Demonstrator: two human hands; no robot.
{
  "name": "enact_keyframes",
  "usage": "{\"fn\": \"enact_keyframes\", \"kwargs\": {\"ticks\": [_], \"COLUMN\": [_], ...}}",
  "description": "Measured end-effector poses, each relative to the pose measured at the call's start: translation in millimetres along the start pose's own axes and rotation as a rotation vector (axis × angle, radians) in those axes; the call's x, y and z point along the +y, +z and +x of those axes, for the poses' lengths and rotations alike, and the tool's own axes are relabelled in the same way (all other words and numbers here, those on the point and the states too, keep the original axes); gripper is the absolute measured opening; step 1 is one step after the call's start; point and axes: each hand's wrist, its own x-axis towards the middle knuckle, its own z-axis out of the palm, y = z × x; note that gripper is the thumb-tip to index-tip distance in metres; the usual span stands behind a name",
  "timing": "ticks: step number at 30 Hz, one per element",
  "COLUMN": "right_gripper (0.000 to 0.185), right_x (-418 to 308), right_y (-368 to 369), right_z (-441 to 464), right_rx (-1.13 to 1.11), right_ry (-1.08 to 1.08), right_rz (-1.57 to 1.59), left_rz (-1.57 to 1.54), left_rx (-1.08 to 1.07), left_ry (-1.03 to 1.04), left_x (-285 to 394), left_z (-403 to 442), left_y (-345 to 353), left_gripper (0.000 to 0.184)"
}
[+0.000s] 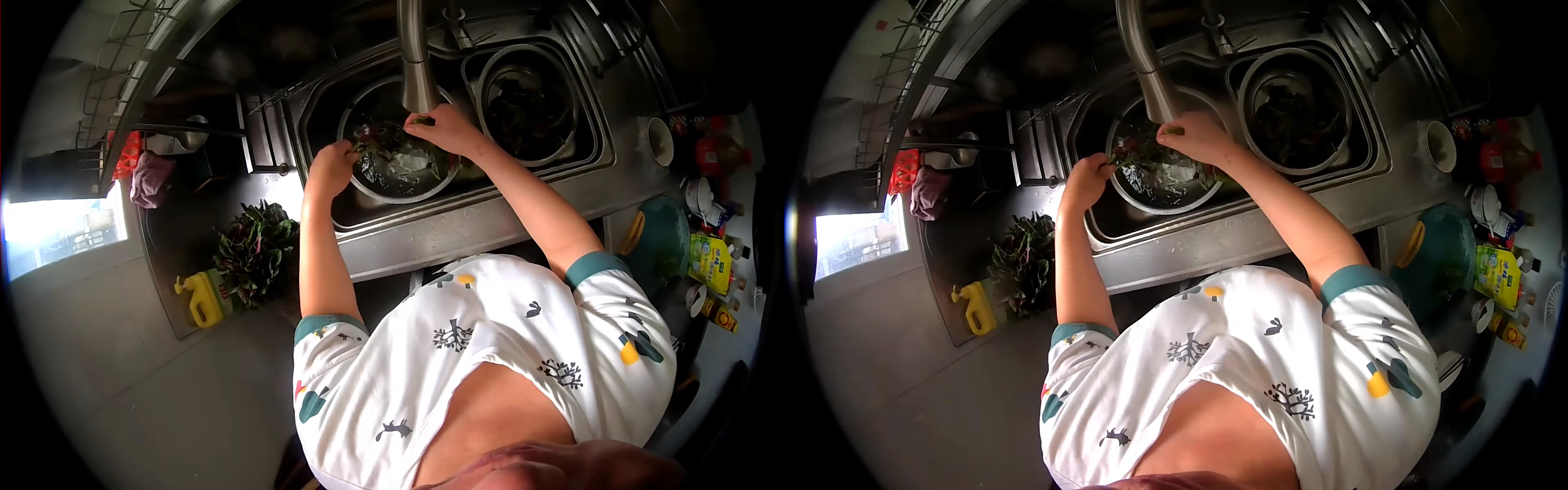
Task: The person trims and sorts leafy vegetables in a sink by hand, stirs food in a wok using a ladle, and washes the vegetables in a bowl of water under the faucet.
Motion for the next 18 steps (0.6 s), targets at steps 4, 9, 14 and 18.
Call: {"fn": "enact_keyframes", "kwargs": {"ticks": [4, 9, 14, 18], "right_gripper": [0.026, 0.038, 0.026, 0.022], "right_x": [-27, 15, 19, -12], "right_y": [23, 39, 21, 13], "right_z": [11, 32, 18, 10], "right_rx": [-0.024, -0.185, 0.120, -0.064], "right_ry": [-0.185, -0.182, -0.056, -0.021], "right_rz": [0.060, -0.188, 0.047, -0.137], "left_rz": [-0.213, -0.677, -1.255, -1.344], "left_rx": [0.021, 0.104, 0.109, 0.038], "left_ry": [0.035, -0.033, -0.033, -0.037], "left_x": [25, 13, -25, -26], "left_z": [-27, -16, 0, 8], "left_y": [-55, -57, -49, -40], "left_gripper": [0.016, 0.016, 0.017, 0.016]}}
